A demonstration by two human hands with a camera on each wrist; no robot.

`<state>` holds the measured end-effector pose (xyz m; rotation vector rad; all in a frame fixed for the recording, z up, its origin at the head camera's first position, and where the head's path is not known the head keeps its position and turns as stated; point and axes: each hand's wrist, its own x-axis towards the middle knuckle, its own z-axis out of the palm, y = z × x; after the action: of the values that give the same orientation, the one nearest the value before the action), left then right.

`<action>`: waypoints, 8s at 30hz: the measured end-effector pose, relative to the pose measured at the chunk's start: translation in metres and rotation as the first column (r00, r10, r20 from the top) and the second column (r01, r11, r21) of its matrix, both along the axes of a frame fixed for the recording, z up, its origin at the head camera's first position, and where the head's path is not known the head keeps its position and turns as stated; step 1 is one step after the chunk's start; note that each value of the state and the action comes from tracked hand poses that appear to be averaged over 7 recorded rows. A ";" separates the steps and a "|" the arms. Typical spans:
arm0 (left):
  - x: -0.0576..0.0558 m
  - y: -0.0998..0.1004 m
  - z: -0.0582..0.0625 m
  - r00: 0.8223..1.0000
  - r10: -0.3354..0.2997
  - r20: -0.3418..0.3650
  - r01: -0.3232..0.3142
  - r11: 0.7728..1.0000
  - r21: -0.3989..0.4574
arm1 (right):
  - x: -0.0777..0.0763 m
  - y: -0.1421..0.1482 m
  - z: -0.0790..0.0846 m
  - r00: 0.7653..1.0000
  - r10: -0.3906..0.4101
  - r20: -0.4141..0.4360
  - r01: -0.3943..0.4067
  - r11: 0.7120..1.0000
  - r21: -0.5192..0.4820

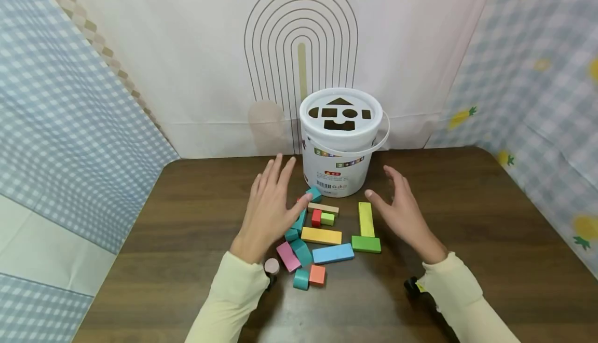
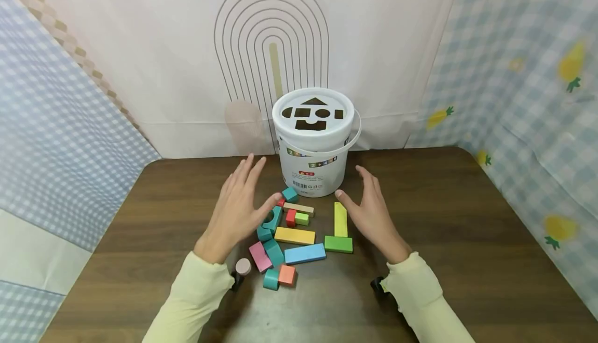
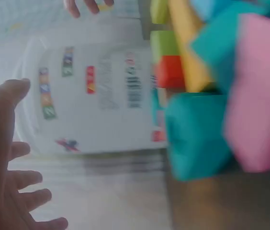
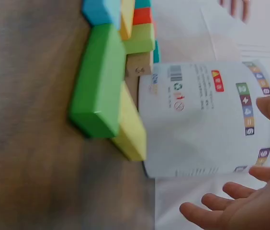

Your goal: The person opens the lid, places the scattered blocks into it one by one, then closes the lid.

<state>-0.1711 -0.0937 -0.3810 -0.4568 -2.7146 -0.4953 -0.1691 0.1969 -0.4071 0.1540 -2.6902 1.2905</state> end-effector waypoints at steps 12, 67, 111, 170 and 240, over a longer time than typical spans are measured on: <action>-0.072 0.038 0.066 0.993 -0.106 -0.047 0.109 0.993 0.054 | -0.056 -0.009 0.010 0.990 0.100 -0.097 -0.119 0.970 -0.214; -0.106 0.084 0.062 0.955 -0.257 0.145 0.216 0.943 0.253 | -0.040 -0.015 0.026 0.984 0.053 -0.168 -0.110 0.930 -0.351; -0.059 0.149 0.056 0.640 -0.768 0.022 0.703 0.596 0.388 | 0.082 0.031 0.050 0.828 -0.263 -0.495 0.100 0.938 -0.331; -0.006 0.161 0.041 0.735 -0.615 -0.287 0.609 0.784 -0.121 | 0.097 0.049 0.050 0.703 -0.284 -0.651 0.140 0.954 -0.265; -0.022 0.150 0.100 0.659 -0.617 -0.431 0.492 0.786 -0.373 | 0.088 0.084 0.075 0.810 0.144 -0.569 0.212 0.832 0.513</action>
<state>-0.1930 0.0562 -0.2814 -1.3129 -2.0406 -0.1503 -0.0810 0.2806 -0.3321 0.4807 -2.3838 0.2947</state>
